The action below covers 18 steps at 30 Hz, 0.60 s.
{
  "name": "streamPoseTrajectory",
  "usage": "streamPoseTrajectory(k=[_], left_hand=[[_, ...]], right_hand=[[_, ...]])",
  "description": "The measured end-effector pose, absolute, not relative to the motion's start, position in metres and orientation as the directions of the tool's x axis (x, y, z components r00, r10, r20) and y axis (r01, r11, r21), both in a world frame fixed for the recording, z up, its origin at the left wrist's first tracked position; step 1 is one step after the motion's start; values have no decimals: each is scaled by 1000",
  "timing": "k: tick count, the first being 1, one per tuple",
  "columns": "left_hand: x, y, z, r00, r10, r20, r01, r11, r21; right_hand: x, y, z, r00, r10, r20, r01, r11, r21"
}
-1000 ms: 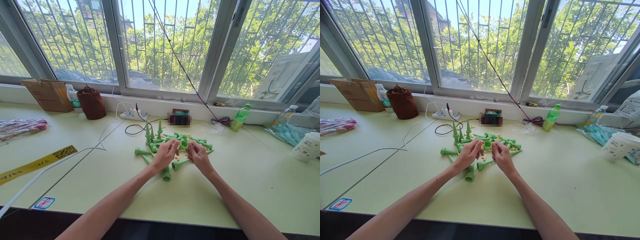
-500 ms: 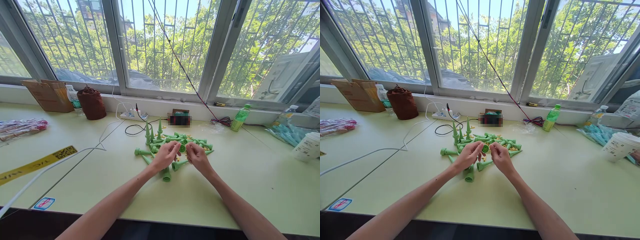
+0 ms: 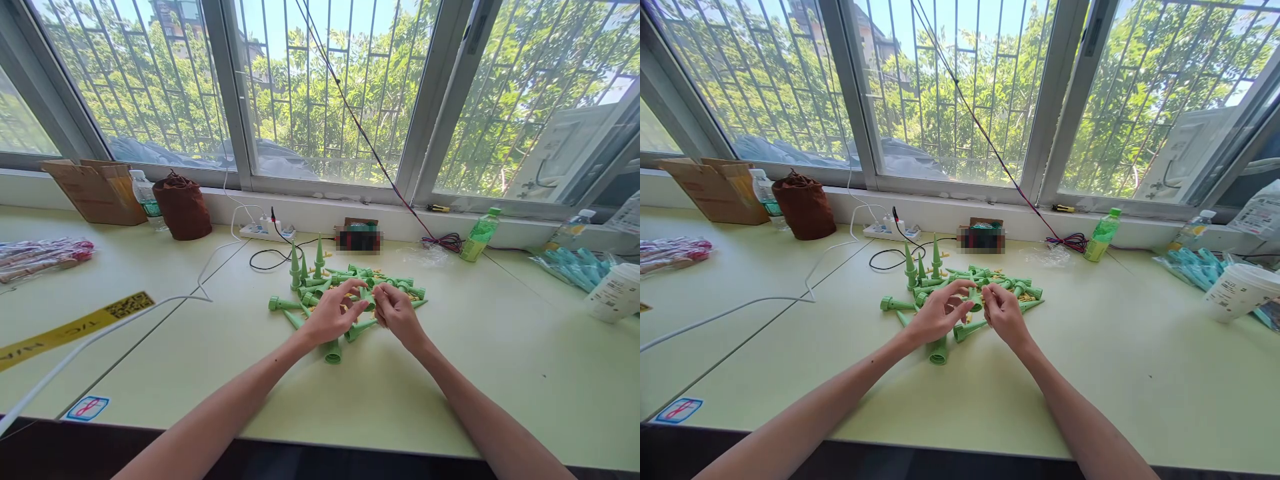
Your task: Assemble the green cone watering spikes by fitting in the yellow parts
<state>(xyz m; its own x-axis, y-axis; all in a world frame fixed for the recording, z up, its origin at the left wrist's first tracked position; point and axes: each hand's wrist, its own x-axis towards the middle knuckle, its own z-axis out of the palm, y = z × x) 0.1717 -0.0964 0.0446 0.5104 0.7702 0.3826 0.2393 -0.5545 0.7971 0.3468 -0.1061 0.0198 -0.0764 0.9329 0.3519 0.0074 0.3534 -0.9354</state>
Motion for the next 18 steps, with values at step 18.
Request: streamPoseTrajectory(k=[18], left_hand=[[172, -95, 37, 517, 733, 442, 350, -652, 672]], right_hand=[[349, -104, 18, -57, 943, 328, 58, 331, -942]])
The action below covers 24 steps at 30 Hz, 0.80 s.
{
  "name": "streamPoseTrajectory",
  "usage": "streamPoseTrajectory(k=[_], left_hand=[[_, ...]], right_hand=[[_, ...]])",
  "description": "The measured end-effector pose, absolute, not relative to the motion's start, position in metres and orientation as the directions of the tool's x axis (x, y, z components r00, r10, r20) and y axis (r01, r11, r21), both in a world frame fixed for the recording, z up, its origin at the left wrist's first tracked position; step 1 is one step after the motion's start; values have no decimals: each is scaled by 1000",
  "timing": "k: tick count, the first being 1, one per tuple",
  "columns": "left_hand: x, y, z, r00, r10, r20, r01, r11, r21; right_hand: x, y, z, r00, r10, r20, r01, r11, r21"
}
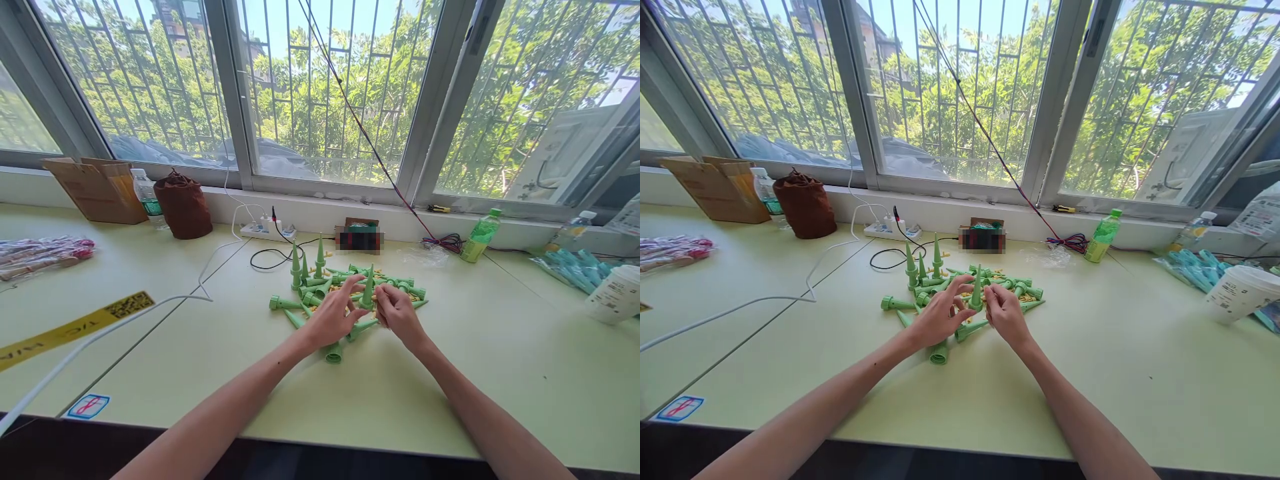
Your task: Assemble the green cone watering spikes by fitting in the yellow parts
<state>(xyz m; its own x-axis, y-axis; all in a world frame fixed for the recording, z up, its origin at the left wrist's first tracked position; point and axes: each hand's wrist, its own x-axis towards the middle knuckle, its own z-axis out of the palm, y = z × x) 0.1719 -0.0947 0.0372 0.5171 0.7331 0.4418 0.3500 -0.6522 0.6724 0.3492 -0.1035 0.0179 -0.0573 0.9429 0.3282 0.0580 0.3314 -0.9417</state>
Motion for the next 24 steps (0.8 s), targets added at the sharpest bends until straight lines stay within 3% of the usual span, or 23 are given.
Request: streamPoseTrajectory(k=[15, 24], left_hand=[[171, -91, 34, 574, 591, 567, 325, -800, 505], [175, -92, 38, 402, 774, 488, 399, -628, 668]], right_hand=[[348, -103, 17, -61, 947, 314, 83, 318, -944], [348, -103, 19, 18, 944, 329, 37, 328, -944]])
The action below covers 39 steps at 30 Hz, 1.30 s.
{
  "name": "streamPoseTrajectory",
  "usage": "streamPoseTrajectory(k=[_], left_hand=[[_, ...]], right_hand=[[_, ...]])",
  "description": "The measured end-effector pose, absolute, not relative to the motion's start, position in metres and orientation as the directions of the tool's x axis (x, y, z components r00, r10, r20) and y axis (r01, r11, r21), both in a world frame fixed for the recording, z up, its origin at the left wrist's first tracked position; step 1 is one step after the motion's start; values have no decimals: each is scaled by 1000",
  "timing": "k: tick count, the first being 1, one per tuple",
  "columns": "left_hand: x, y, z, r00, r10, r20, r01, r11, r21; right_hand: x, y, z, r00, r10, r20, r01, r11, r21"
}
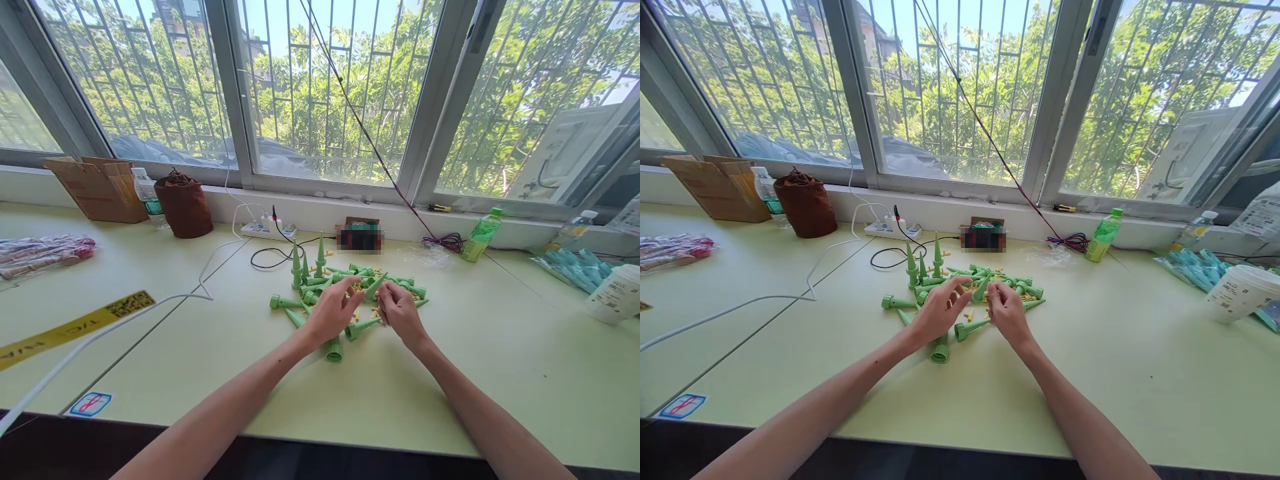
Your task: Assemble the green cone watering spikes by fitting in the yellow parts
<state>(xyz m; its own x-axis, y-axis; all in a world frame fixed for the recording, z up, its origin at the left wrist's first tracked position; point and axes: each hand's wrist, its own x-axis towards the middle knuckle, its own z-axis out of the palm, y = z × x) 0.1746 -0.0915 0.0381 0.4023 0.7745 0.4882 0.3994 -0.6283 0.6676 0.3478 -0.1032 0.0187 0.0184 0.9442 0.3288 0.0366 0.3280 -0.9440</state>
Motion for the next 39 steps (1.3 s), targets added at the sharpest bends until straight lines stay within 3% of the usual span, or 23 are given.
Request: streamPoseTrajectory(k=[10, 23, 34, 39], left_hand=[[176, -91, 39, 443, 838, 320, 313, -479, 820], [175, -87, 38, 479, 861, 170, 163, -278, 947], [174, -86, 36, 453, 858, 241, 167, -348, 923], [174, -89, 37, 419, 850, 318, 251, -445, 860]], right_hand=[[347, -105, 13, -37, 913, 407, 152, 407, -900], [348, -105, 11, -88, 911, 404, 163, 413, -896], [349, -107, 17, -62, 905, 422, 251, 423, -871], [350, -105, 14, -65, 916, 397, 195, 402, -895]])
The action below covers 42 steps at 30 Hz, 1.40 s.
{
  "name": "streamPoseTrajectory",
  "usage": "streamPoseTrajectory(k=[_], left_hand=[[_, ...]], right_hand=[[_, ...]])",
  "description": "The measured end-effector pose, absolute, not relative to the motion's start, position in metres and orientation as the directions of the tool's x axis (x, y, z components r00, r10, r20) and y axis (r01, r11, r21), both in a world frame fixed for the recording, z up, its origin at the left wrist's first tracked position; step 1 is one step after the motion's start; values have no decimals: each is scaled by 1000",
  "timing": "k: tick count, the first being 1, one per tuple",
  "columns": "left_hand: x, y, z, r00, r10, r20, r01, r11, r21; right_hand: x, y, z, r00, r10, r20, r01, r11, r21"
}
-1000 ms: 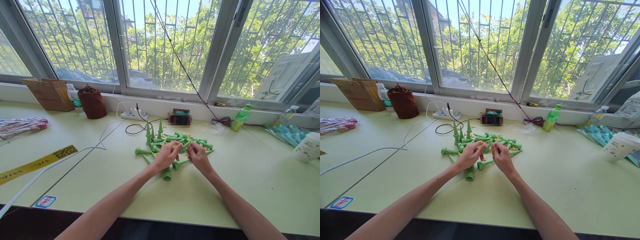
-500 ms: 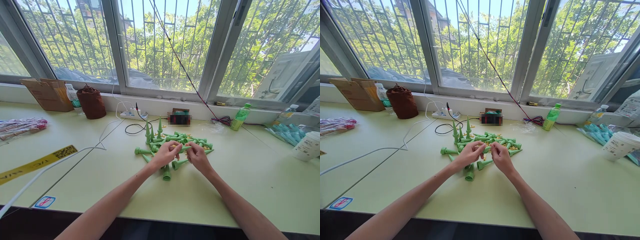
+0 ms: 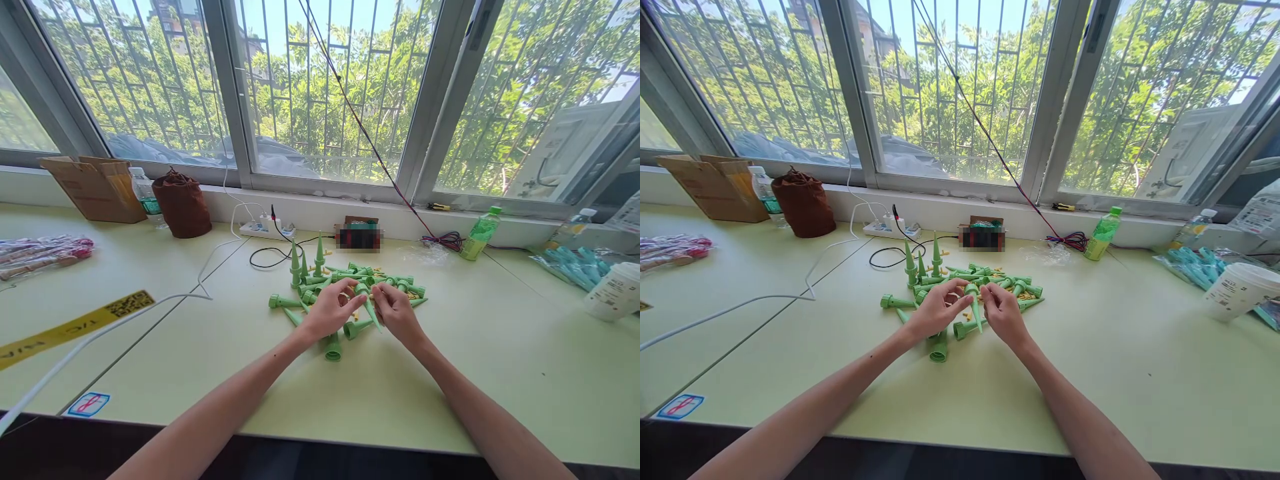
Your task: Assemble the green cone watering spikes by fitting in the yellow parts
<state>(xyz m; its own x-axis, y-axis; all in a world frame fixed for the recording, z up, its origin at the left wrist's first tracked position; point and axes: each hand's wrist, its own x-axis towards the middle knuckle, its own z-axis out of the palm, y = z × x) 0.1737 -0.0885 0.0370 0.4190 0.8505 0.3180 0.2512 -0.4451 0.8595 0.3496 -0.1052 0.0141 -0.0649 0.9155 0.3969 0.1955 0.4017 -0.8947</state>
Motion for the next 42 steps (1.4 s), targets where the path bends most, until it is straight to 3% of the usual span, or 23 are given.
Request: streamPoseTrajectory(k=[12, 42], left_hand=[[175, -92, 39, 412, 754, 511, 386, -652, 652], [172, -95, 39, 427, 678, 598, 377, -735, 563]], right_hand=[[349, -104, 16, -78, 934, 349, 90, 355, -931], [345, -113, 32, -99, 921, 377, -15, 377, -926]])
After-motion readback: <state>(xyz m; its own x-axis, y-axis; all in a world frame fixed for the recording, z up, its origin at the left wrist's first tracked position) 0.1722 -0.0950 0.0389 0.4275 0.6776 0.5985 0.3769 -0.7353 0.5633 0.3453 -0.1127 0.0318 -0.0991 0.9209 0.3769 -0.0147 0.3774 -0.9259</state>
